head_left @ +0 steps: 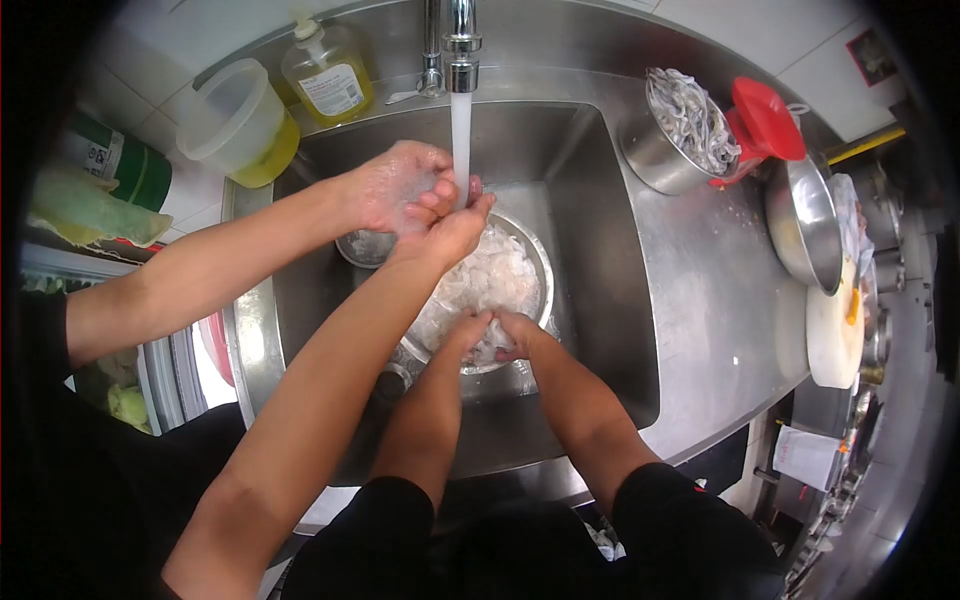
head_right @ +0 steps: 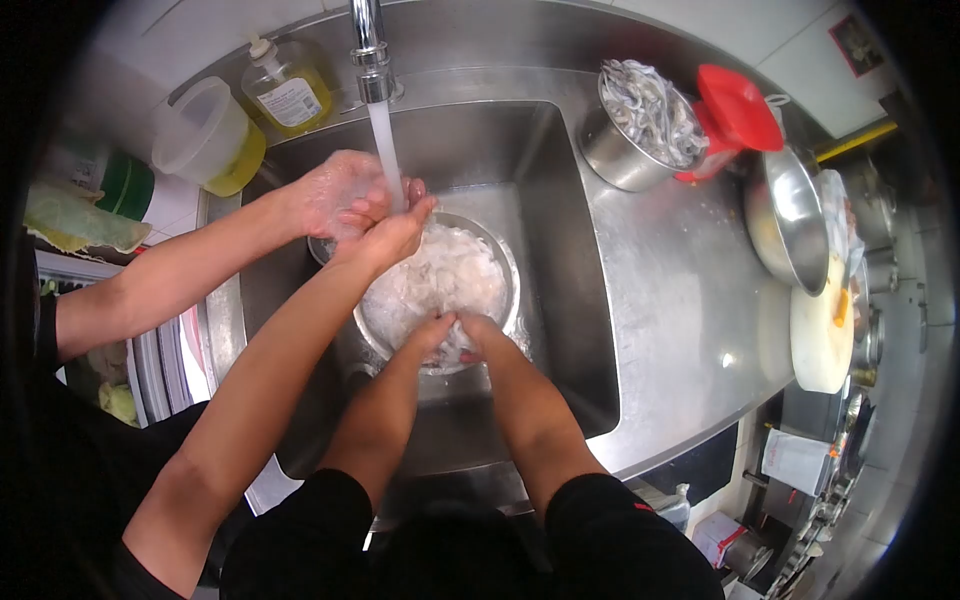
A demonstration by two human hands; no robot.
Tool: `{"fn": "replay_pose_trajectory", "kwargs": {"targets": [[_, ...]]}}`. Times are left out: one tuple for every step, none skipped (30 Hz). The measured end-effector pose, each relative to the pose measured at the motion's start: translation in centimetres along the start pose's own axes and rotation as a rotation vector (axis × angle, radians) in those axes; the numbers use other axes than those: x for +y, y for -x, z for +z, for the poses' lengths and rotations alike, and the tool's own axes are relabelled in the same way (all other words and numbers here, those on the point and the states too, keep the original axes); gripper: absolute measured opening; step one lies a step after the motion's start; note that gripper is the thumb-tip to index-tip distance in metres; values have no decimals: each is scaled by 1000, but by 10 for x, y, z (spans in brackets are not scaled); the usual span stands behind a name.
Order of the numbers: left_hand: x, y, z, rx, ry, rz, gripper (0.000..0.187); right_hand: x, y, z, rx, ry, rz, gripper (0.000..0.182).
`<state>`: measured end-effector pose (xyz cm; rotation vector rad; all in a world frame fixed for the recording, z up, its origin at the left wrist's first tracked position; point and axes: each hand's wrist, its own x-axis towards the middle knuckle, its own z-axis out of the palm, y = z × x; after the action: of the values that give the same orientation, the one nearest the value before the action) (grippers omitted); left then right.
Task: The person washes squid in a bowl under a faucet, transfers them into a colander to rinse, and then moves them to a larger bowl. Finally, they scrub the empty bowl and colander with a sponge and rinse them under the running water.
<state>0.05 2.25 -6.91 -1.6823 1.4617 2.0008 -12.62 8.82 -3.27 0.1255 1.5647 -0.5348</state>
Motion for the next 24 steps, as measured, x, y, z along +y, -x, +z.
{"fn": "replay_pose_trajectory", "kwargs": {"targets": [[-1, 2, 5, 18, 20, 14, 71, 6, 4, -4, 24, 14, -18, 45], [-2, 5, 10, 39, 40, 34, 71, 12, 8, -8, 47, 28, -37, 45], [0, 10, 15, 60, 64, 56, 71, 16, 10, -14, 36, 61, -28, 44], [-1, 11, 21, 80, 83, 76, 71, 21, 10, -21, 25, 93, -19, 44], [-2, 12, 27, 99, 100, 96, 72, 25, 9, -28, 14, 126, -11, 43], [-2, 14, 32, 115, 118, 113, 72, 30, 6, -36, -10, 142, 22, 42], [-4, 14, 38, 127, 136, 127, 72, 38, -2, -46, -34, 157, 59, 40], [-5, 14, 43, 137, 151, 138, 72, 46, -10, -55, -56, 172, 95, 38], [-11, 9, 49, 147, 167, 149, 72, 54, -21, -66, -76, 130, 129, 37], [-11, 8, 53, 153, 180, 158, 72, 59, -29, -74, -96, 87, 162, 35], [-11, 7, 57, 158, 194, 171, 72, 62, -38, -82, -115, 44, 195, 35], [-11, 5, 60, 162, 203, 184, 72, 55, -27, -83, -178, -42, 171, 31], [-12, 3, 64, 167, 208, 199, 73, 48, -19, -79, -146, -79, 149, 30], [-13, 3, 66, 174, 209, 211, 73, 41, -15, -76, -117, -115, 130, 29], [-9, 7, 66, 184, 209, 230, 73, 32, -5, -69, -93, -150, 111, 28], [-4, 10, 65, 198, 204, 256, 73, 23, 8, -65, -145, -171, 79, 27], [2, 14, 65, 216, 198, 284, 73, 15, 21, -60, -179, -200, 54, 27], [8, 19, 63, 229, 192, 314, 73, 7, 31, -57, -211, -229, 24, 28], [26, 34, 54, 233, 191, 358, 71, -1, 39, -55, -241, -260, -7, 29], [46, 50, 45, 237, 189, 402, 69, -6, 43, -49, -213, -258, -1, 31], [48, 47, 42, 305, 143, 406, 68, -8, 44, -41, -208, -302, 2, 31], [48, 45, 41, 372, 100, 409, 67, -10, 47, -35, -200, -342, 6, 31], [48, 42, 41, 436, 58, 413, 66, -11, 49, -30, -189, -383, 10, 31], [52, 46, 39, 449, 92, 416, 64, -14, 58, -25, -168, -365, 21, 31]]}}
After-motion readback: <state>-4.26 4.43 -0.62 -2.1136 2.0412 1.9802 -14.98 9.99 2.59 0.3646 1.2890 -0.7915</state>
